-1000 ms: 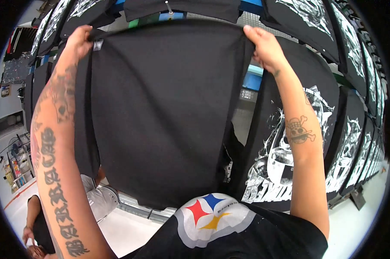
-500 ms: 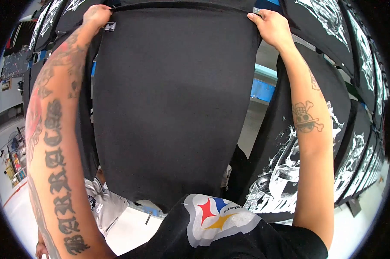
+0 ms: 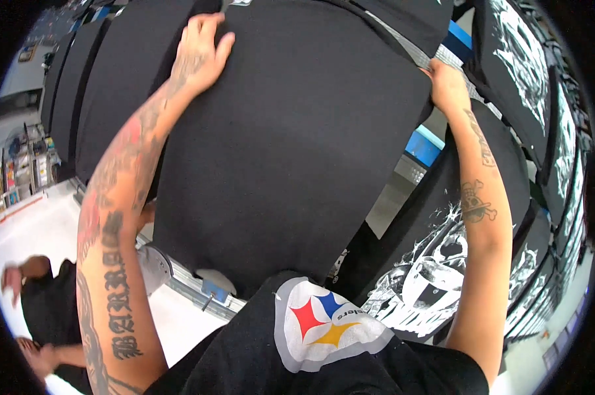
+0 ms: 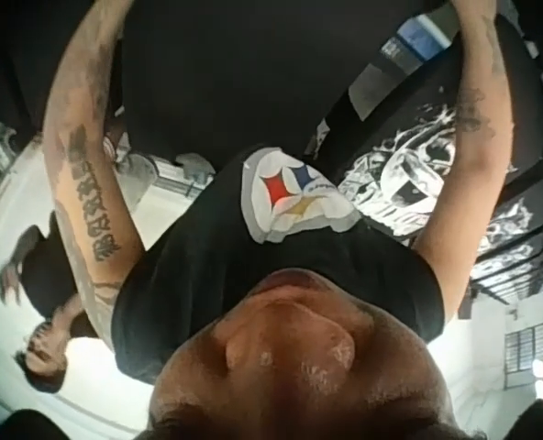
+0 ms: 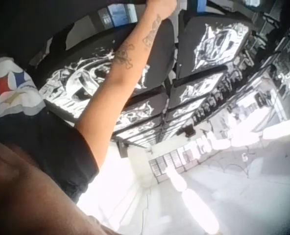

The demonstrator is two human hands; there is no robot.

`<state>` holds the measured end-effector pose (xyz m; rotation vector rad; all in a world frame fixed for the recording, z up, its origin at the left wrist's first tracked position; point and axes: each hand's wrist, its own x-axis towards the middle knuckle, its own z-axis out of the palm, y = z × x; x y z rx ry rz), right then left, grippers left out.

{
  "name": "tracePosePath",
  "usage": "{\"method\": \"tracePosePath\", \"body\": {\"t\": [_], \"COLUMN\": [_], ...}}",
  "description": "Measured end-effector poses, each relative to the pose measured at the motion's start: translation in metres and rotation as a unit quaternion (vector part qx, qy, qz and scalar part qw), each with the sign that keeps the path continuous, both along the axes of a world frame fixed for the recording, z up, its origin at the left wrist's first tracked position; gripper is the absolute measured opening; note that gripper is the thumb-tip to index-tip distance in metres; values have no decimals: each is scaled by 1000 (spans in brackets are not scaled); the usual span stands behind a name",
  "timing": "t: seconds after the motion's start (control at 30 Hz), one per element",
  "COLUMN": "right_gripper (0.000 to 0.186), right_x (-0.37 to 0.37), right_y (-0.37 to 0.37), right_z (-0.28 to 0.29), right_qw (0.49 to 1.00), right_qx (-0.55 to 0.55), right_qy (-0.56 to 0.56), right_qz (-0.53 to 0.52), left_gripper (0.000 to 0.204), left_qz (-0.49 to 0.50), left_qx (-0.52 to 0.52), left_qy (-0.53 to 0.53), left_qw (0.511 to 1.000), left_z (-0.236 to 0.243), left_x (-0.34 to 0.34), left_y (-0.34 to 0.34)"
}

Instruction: Loading black t-shirts onto the pallets of a circular carousel screen printing machine.

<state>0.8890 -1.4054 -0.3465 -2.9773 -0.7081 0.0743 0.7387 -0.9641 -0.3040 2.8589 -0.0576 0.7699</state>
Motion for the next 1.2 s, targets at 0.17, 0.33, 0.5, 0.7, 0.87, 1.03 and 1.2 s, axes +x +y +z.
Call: {"method": "tracePosePath", "body": {"t": [0.17,0.33,0.5,0.7,0.87,1.03,1.2], "right_gripper": [35,44,49,33,44,33,22], "right_x": [-13,-34,-34,-4,-12,-65,-168], "right_y": [-21,-1,41,11,11,-3,-111], "right_z": [17,25,12,-1,-6,41,92], "right_qw": [955,849,725,776,826,844,891], "right_qx": [284,299,495,480,407,395,352], "right_qy": [-65,361,362,259,223,246,230], "right_qz": [-57,-245,-313,-318,-320,-267,-171], "left_gripper": [20,40,45,42,39,36,34], "left_qz": [111,100,146,84,1,59,213], "left_qx": [-641,-624,-695,-689,-644,-621,-585], "left_qy": [361,659,504,493,529,484,412], "left_qw": [668,407,492,524,553,614,665], "left_z": [70,89,32,14,-1,-32,-61], "left_x": [-229,-417,-493,-495,-486,-501,-540], "left_y": [-40,-118,-201,-248,-287,-302,-249]}}
